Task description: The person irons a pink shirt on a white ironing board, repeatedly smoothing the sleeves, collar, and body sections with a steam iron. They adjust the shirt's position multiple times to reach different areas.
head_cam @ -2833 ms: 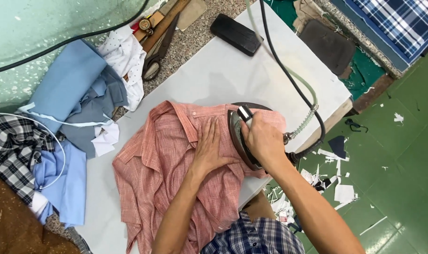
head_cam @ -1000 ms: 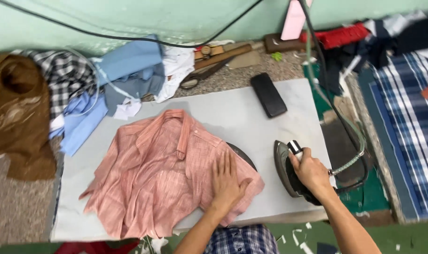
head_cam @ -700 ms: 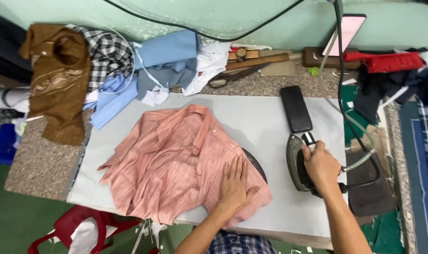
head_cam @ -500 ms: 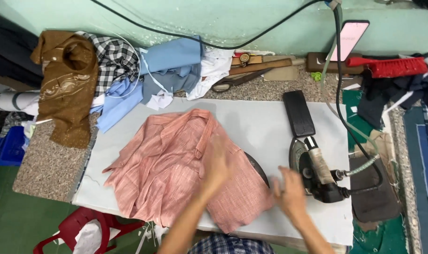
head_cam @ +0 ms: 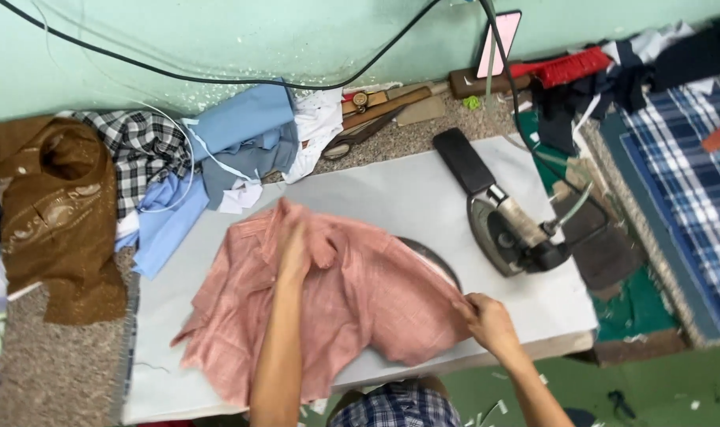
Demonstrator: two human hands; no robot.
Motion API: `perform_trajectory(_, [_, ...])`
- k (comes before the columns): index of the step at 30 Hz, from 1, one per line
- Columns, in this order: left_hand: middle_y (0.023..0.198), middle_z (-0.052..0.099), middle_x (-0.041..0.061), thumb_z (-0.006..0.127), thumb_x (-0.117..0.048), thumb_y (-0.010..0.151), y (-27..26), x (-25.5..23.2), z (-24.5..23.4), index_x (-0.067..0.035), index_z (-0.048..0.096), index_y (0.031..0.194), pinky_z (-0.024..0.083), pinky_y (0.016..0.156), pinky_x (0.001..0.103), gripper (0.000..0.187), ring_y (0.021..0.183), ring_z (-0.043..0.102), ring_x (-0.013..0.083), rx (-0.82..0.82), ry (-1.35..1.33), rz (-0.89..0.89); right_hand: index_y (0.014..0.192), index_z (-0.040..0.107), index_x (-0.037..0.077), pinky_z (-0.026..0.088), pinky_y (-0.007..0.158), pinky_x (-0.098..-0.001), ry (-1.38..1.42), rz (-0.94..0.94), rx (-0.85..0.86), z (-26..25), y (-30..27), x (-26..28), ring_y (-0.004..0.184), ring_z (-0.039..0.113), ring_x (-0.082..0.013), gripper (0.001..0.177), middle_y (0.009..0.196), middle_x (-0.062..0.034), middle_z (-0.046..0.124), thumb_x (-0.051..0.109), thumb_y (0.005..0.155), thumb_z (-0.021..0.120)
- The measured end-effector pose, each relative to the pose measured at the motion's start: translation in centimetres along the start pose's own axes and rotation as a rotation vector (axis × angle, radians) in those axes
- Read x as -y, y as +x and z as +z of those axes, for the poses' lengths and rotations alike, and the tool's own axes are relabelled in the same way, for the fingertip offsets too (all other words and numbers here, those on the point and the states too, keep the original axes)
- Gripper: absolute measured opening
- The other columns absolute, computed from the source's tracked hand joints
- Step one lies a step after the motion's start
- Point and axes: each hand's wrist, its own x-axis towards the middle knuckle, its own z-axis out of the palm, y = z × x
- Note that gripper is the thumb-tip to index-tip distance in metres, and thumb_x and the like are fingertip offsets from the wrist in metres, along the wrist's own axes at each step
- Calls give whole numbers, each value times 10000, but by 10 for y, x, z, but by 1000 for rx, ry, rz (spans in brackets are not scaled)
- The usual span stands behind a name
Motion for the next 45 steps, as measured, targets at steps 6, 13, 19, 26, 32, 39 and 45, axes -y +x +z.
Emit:
perform_trajectory(6, [1669, 311, 35, 406, -445, 929, -202, -86, -178, -111, 266, 1593, 194, 1281, 395, 756, 1538, 285, 198, -238, -517, -2, 1036, 790, 145, 578, 817, -314, 344, -441, 147, 20, -129, 130, 904, 790, -152, 175, 1025, 9, 859, 205, 886, 721])
perform_trajectory(13, [1332, 566, 161, 477, -185, 948, -190, -84, -221, 41, 510, 1404, 396, 1047, 409, 509, 1214, 519, 259, -511, 46, -211, 933, 759, 123, 555, 634, -356, 85, -689, 260, 99, -153, 196, 731, 717, -207, 115, 864, -1, 743, 202, 949, 676])
perform_trajectory(19, [842, 537, 65, 513, -128, 972, -220, -263, -97, -28, 532, 1186, 370, 588, 309, 237, 690, 485, 149, -462, 543, -192, 867, 704, 64, 475, 628, -343, 493, -419, 357, 62, -191, 181, 706, 612, -204, 209, 801, -38, 668, 225, 995, 669])
perform_trajectory(26, [767, 594, 75, 638, -115, 971, -150, -76, -181, -57, 621, 1027, 419, 578, 283, 83, 658, 549, 177, 235, 2, 33, 955, 692, 19, 474, 703, -364, 1168, 416, 168, 145, -118, 55, 816, 572, -207, 193, 887, -85, 648, 207, 991, 674])
perform_trajectory(32, [1270, 688, 159, 716, -128, 846, -175, -35, -178, -33, 617, 1315, 524, 1054, 422, 488, 1193, 648, 288, 81, -98, -273, 1114, 693, -39, 560, 901, -411, 1166, 362, -7, 86, -127, 48, 926, 649, -297, 256, 995, -179, 673, 172, 993, 614])
perform_trajectory(39, [1024, 681, 233, 689, -221, 912, -135, -142, -154, -4, 612, 1204, 553, 727, 434, 371, 844, 647, 328, -119, 267, -145, 1072, 786, 99, 716, 760, -279, 587, -134, 67, 35, -212, 55, 816, 830, -175, 217, 955, -79, 853, 207, 945, 647])
perform_trajectory(45, [1360, 527, 59, 736, -360, 844, -202, -177, -105, -102, 483, 1393, 503, 989, 329, 658, 1240, 553, 161, -284, 509, -397, 1036, 844, 162, 761, 806, -286, 335, -342, -58, -23, -226, 7, 810, 897, -149, 237, 944, -36, 899, 236, 838, 737])
